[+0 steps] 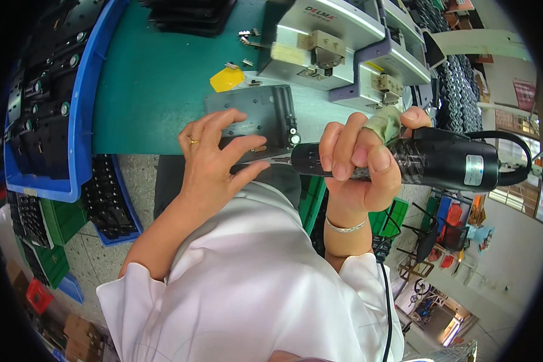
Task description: The person assembles small grey plastic housings by hand at a factory workbench, securing them with screws using an electric power screwdriver.
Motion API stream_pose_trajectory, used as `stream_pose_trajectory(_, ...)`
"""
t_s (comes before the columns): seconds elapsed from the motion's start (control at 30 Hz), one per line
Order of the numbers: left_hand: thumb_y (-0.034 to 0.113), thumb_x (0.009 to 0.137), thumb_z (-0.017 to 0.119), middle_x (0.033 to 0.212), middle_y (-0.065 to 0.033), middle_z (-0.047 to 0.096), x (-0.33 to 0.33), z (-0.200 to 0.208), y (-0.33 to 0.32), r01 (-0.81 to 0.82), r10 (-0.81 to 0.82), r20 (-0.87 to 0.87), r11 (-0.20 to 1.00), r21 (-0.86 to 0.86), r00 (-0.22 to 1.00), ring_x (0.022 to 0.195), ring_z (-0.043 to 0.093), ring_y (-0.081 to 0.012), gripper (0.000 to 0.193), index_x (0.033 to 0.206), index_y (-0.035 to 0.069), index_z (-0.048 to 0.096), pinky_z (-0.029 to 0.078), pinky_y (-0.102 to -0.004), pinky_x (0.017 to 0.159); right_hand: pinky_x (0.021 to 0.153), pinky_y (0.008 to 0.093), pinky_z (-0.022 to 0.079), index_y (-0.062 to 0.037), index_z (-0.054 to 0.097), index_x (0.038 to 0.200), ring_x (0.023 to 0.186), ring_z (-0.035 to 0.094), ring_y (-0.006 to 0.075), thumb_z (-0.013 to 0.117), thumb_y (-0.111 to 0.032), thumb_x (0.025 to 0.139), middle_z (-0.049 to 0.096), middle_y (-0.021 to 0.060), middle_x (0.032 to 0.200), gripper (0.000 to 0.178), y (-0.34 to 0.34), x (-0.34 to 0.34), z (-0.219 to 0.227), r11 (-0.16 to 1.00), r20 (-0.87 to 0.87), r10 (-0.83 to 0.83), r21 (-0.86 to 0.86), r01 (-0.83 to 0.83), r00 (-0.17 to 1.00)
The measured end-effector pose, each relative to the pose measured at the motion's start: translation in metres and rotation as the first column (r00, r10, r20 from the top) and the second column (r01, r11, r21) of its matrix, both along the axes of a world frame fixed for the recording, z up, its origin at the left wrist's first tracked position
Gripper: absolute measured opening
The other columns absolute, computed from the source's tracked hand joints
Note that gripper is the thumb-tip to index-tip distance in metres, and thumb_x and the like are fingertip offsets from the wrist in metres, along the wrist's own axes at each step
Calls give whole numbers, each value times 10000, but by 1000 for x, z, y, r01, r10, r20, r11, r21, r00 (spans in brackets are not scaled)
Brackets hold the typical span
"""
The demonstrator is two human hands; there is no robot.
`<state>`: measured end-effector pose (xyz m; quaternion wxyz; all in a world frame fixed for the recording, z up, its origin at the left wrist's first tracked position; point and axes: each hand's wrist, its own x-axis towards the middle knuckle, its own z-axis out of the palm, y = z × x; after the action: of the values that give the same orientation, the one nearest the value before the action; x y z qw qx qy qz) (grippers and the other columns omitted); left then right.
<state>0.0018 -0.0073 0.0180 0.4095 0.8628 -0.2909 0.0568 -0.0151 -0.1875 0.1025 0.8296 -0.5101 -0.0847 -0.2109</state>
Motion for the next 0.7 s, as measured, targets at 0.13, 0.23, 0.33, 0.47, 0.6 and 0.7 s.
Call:
stream_pose_trajectory(0.13, 258, 677, 821, 1223, -66, 555, -2, 0, 2, 1, 1, 25, 999, -49, 1000, 1166, 473, -282, 305, 959, 202, 717, 279, -407, 967, 449, 308, 423, -170, 316, 1194, 458, 456, 144, 722, -181, 869, 459, 18, 598, 520, 9, 3, 0, 999, -3, 30, -17, -31, 1000)
stream_pose_trajectory(0.23, 248, 680, 817, 1210, -61, 564, -2, 0, 4, 5, -2, 52, 998, -55, 999, 1162, 475, -273, 252, 913, 207, 730, 277, -416, 968, 454, 308, 421, -174, 310, 1196, 461, 456, 144, 721, -180, 871, 453, 15, 588, 524, 13, 4, 1, 999, -14, 28, -26, -28, 1000)
stream_pose_trajectory(0.33, 279, 690, 804, 1211, -17, 531, -3, -2, 3, -1, 3, 57, 999, -41, 998, 1181, 451, -257, 189, 841, 203, 719, 256, -466, 984, 458, 308, 420, -175, 308, 1196, 462, 456, 145, 725, -180, 868, 448, 12, 578, 530, 16, 2, 2, 999, -19, 22, -25, -22, 1000)
stream_pose_trajectory(0.47, 281, 694, 804, 1210, -14, 530, -3, -2, 3, 3, 0, 53, 999, -55, 999, 1184, 451, -255, 188, 843, 203, 721, 248, -478, 990, 456, 305, 419, -175, 306, 1195, 465, 461, 148, 731, -180, 864, 447, 10, 570, 539, 18, 3, 3, 999, -28, 16, -40, -17, 999)
stream_pose_trajectory(0.6, 244, 670, 818, 1193, -28, 558, -3, 3, 4, -11, 6, -49, 994, -104, 999, 1176, 470, -261, 215, 861, 196, 733, 256, -440, 989, 444, 307, 420, -176, 300, 1190, 450, 455, 146, 729, -173, 863, 443, 9, 558, 540, 18, 4, 1, 997, -3, 18, -71, -18, 1000)
stream_pose_trajectory(0.7, 256, 680, 819, 1176, -3, 558, -2, 0, 4, -16, 8, -52, 988, -152, 999, 1176, 468, -249, 174, 820, 199, 732, 243, -456, 994, 441, 311, 425, -175, 298, 1186, 438, 447, 144, 727, -167, 863, 441, 11, 550, 536, 21, 2, 2, 997, -15, 19, -76, -20, 1000)
